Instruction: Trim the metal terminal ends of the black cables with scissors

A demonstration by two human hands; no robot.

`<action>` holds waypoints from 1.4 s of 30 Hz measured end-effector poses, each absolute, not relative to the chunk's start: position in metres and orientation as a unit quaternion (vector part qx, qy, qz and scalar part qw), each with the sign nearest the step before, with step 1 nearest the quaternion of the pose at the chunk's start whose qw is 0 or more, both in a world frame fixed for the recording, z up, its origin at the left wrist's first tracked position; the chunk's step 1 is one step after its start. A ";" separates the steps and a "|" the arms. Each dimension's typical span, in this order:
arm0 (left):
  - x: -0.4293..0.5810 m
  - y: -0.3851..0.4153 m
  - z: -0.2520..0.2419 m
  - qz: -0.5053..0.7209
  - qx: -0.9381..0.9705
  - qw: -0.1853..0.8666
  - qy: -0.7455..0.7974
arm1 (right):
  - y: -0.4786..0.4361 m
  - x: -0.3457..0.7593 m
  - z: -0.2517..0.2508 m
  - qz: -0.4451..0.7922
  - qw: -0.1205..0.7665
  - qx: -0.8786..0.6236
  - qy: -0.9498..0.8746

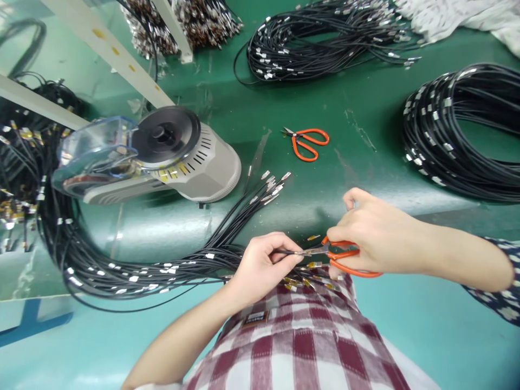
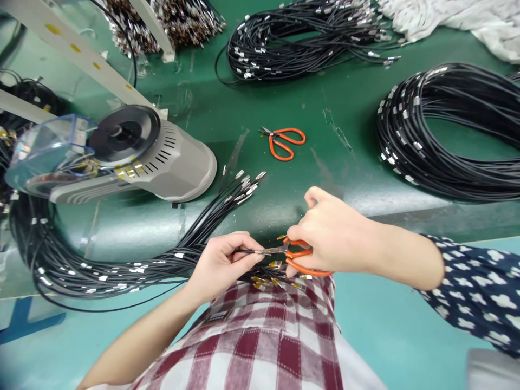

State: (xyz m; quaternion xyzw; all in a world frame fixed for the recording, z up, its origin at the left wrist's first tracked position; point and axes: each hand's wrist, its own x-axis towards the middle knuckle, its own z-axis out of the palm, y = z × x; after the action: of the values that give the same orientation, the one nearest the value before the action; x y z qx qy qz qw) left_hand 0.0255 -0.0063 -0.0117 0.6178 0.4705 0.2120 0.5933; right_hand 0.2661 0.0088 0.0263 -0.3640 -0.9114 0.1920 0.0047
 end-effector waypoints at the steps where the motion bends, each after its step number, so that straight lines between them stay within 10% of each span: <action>1: 0.025 -0.006 -0.012 0.210 0.619 0.594 0.470 | 0.009 0.266 0.027 0.182 0.003 -0.361 -0.914; 42: 0.027 -0.006 -0.011 0.190 0.574 0.633 0.483 | 0.007 0.263 0.027 0.157 -0.003 -0.353 -0.922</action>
State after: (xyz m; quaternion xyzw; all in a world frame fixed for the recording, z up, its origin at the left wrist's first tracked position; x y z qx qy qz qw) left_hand 0.0269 -0.0061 -0.0110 0.5743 0.4832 0.1899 0.6329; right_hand 0.2626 0.0071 0.0274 -0.3526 -0.9225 0.1572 -0.0032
